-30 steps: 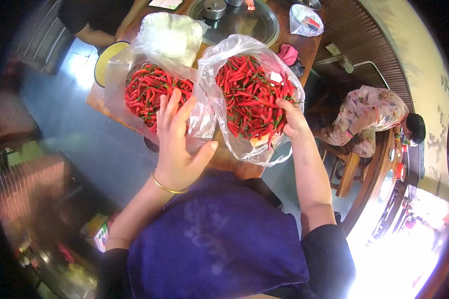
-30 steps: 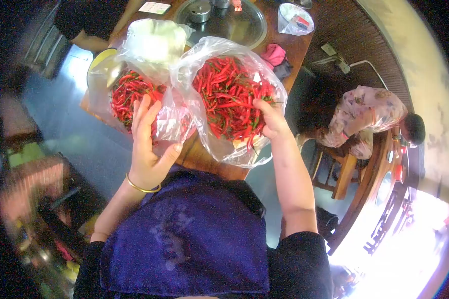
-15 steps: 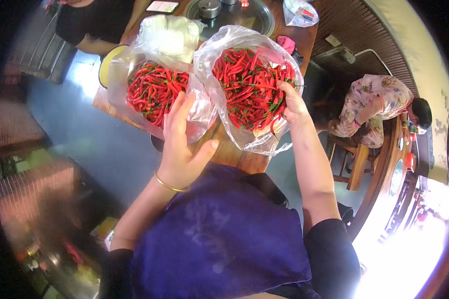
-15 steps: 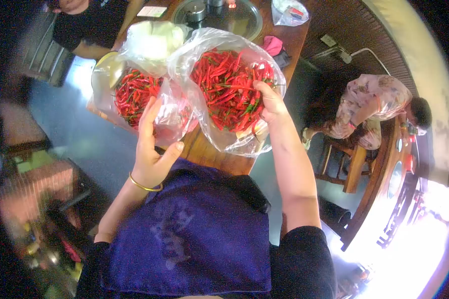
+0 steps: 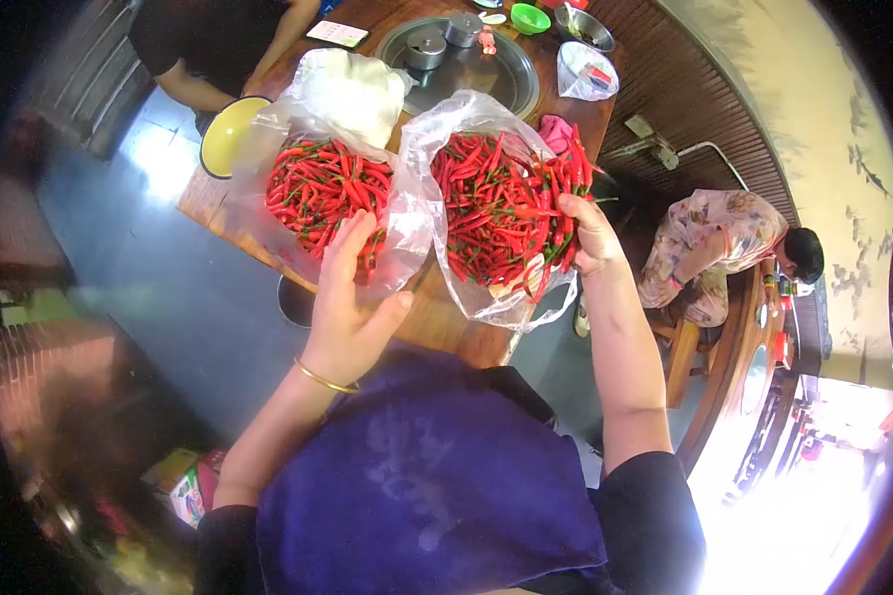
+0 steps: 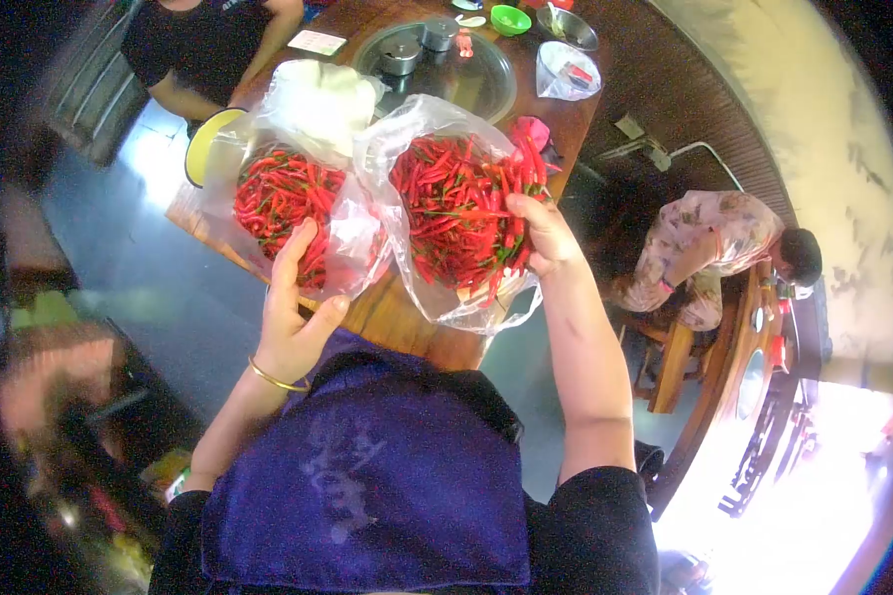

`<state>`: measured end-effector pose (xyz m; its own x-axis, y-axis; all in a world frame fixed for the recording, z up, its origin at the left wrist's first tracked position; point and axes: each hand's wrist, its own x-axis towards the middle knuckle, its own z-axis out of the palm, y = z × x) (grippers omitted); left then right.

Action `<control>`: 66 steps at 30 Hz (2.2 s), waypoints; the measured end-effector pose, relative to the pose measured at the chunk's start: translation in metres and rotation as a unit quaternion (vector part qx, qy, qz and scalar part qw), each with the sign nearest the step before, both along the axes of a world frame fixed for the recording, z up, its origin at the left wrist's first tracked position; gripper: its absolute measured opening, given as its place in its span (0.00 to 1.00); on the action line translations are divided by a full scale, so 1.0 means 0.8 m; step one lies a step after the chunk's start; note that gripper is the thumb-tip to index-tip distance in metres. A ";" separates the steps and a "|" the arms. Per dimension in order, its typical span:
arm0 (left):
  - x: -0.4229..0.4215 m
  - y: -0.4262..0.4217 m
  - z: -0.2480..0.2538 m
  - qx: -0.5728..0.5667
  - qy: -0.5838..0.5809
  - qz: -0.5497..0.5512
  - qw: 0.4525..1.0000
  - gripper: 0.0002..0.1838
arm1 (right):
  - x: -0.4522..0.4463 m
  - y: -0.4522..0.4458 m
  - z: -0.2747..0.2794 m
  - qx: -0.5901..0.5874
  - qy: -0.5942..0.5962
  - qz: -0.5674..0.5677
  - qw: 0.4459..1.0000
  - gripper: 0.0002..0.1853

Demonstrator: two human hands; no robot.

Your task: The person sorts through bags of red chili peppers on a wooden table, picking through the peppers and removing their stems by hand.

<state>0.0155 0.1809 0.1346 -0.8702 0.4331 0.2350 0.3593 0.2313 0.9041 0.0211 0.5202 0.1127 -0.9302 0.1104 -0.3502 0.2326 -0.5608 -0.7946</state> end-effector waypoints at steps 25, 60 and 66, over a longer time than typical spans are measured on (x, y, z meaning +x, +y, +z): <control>-0.079 0.005 0.034 0.428 -0.421 -0.168 0.782 0.18 | -0.090 -0.160 0.162 -0.115 0.116 -0.010 0.986 0.31; -0.153 -0.048 -0.047 0.389 -0.602 0.052 0.696 0.11 | -0.140 -0.300 0.034 0.124 0.193 -0.106 0.967 0.31; -0.173 -0.056 -0.100 0.287 -0.581 0.083 0.757 0.07 | -0.115 -0.288 -0.019 0.231 0.199 0.011 0.952 0.31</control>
